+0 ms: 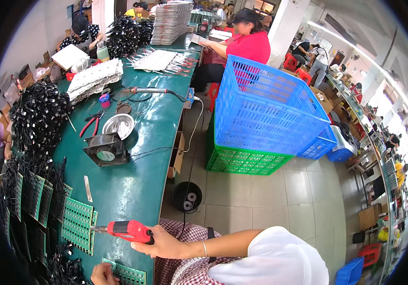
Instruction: The person attaches cables to circuit boards by placing the wire ends onto the boards by hand and soldering them using a soldering iron.
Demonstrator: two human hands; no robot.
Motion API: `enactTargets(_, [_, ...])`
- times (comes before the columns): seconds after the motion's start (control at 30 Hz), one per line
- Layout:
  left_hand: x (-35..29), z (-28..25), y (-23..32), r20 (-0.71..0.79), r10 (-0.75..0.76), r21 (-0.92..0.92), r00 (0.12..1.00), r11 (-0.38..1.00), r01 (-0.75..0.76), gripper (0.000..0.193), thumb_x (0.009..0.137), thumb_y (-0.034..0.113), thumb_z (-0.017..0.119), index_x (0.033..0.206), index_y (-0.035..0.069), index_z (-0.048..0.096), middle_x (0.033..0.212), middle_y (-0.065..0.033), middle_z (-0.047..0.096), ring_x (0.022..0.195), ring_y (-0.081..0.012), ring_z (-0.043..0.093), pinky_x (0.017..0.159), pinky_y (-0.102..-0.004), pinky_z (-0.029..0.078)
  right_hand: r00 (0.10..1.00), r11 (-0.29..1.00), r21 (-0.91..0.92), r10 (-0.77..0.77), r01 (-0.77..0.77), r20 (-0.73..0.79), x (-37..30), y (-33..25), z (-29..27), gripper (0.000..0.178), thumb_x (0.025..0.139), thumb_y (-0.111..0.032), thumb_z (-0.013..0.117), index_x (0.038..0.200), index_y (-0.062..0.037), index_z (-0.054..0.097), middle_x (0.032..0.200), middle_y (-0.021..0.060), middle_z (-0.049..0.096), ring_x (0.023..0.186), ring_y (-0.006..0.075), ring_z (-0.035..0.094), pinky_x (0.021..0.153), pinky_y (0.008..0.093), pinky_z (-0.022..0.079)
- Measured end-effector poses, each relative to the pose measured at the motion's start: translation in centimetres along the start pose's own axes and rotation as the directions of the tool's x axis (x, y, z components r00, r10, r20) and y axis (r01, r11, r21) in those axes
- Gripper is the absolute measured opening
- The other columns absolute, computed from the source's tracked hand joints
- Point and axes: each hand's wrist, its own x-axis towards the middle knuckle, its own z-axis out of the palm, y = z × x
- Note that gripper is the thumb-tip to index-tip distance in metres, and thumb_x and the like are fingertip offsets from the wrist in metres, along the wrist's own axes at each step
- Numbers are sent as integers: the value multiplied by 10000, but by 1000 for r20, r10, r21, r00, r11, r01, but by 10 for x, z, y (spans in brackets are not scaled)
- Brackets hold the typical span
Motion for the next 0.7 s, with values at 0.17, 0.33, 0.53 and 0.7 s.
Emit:
enactTargets(0.17, [-1, -1, 7, 63, -272, -133, 960, 951, 278, 137, 883, -5, 524, 970, -33, 626, 674, -124, 560, 499, -170, 513, 480, -305, 409, 997, 996, -56, -73, 70, -40, 5, 3, -1, 344, 860, -334, 630, 966, -15, 557, 624, 4, 539, 471, 85, 531, 450, 237, 448])
enactTargets(0.33, [1, -1, 9, 27, -319, -151, 947, 936, 319, 114, 891, 21, 538, 956, -27, 618, 630, -113, 565, 491, -159, 526, 472, -301, 414, 999, 997, -57, -43, 43, -6, 8, 9, 0, 346, 855, -335, 643, 960, -14, 565, 625, 7, 543, 475, 83, 521, 460, 232, 443])
enactTargets(0.53, [-16, 4, -22, 47, -247, 28, 968, 969, 246, 211, 884, 202, 605, 892, -8, 587, 724, -151, 624, 629, -259, 619, 546, -355, 463, 999, 998, 48, 28, -26, -27, -1, 13, 4, 277, 850, -257, 676, 933, -10, 581, 640, 8, 553, 498, 65, 514, 467, 227, 434])
enactTargets(0.7, [-24, 15, -24, -77, -249, 53, 966, 966, 253, 118, 789, -26, 570, 894, -5, 522, 786, -206, 534, 721, -399, 546, 624, -446, 443, 977, 994, 51, 102, -95, -186, -2, 21, 3, 235, 861, -184, 670, 931, 16, 566, 635, 6, 560, 523, 65, 526, 483, 225, 435])
